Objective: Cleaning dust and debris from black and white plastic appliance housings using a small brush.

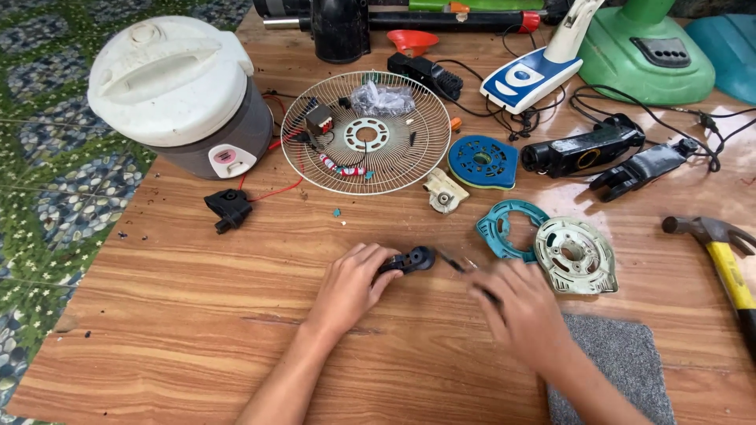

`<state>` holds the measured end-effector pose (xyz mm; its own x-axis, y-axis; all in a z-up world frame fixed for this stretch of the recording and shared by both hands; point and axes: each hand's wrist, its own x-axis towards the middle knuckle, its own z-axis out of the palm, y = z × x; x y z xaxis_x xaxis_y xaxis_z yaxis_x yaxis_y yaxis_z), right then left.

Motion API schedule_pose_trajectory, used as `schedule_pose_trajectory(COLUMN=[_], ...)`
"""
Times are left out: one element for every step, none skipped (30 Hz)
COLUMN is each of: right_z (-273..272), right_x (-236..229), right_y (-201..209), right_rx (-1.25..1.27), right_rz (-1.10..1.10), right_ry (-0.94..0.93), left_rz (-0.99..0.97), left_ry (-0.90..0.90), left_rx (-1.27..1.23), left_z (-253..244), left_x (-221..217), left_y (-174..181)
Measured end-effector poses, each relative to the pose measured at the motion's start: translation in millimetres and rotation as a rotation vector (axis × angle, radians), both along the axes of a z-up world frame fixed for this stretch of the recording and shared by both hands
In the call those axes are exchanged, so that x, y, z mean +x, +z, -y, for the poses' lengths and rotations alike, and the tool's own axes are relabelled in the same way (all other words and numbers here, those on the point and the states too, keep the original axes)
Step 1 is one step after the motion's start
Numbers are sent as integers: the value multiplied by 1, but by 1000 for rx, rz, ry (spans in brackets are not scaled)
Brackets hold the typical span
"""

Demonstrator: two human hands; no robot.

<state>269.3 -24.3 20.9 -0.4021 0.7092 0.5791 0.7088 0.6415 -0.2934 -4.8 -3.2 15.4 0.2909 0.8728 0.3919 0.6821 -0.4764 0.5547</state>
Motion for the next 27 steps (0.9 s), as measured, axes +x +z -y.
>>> schedule_pose_trajectory(right_z=[-13,-26,-34,-41,-47,-50,-53,-56,-58,-60,-63,-69,-75,-81,-86,-91,-99,-96,-94,-91,-94,-98,-102,-98,-96,-94,-93], right_x=[3,7,2,-4,-9,-15,-22,-28,-34,-41,-47,-49,-51,-52,-45,-38,-33,-34,-33,-33,-34,-35,-36,-35,-35,-34,-37], right_y=[1,3,16,29,41,56,70,84,89,94,100,95,91,86,80,75,72,70,70,69,68,67,65,65,66,67,72], right_rx=[2,3,6,57,103,101,90,80,78,83,88,87,25,-37,-43,123,298,301,202,100,94,62,31,27,56,86,83], right_rz=[57,115,114,-29,-172,-172,-154,-136,-139,-253,-365,-367,-356,-344,-345,-152,41,39,-127,-292,-292,-281,-271,-271,-322,-374,-373], right_ry=[-8,-16,-10,26,67,78,48,17,24,49,74,80,112,145,143,73,11,18,54,91,88,94,103,101,93,84,84], left_rz=[28,56,56,102,151,152,241,329,327,357,388,387,361,335,334,309,286,287,266,246,246,245,243,243,243,244,245], left_ry=[8,16,22,28,38,49,78,107,115,134,153,159,160,160,161,162,168,175,162,149,148,146,145,145,139,133,133], left_rx=[-1,-2,0,-62,-128,-129,-178,-225,-225,-229,-232,-231,-252,-274,-280,-276,-261,-256,-237,-218,-225,-208,-189,-193,-193,-193,-196], left_z=[0,0,-2,-3,-3,-4,-5,-6,-6,-7,-8,-8,-8,-8,-8,-8,-10,-9,-10,-10,-11,-11,-11,-11,-11,-11,-11], left_x=[0,0,-2,-3,-5,-4,-4,-4,-5,-5,-5,-7,-7,-7,-7,-7,-8,-9,-10,-10,-11,-11,-12,-13,-15,-16,-17], left_y=[0,1,-1,-2,-5,-10,-15,-21,-21,-21,-22,-18,-13,-9,-11,-12,-11,-11,-10,-10,-9,-10,-10,-11,-12,-13,-11])
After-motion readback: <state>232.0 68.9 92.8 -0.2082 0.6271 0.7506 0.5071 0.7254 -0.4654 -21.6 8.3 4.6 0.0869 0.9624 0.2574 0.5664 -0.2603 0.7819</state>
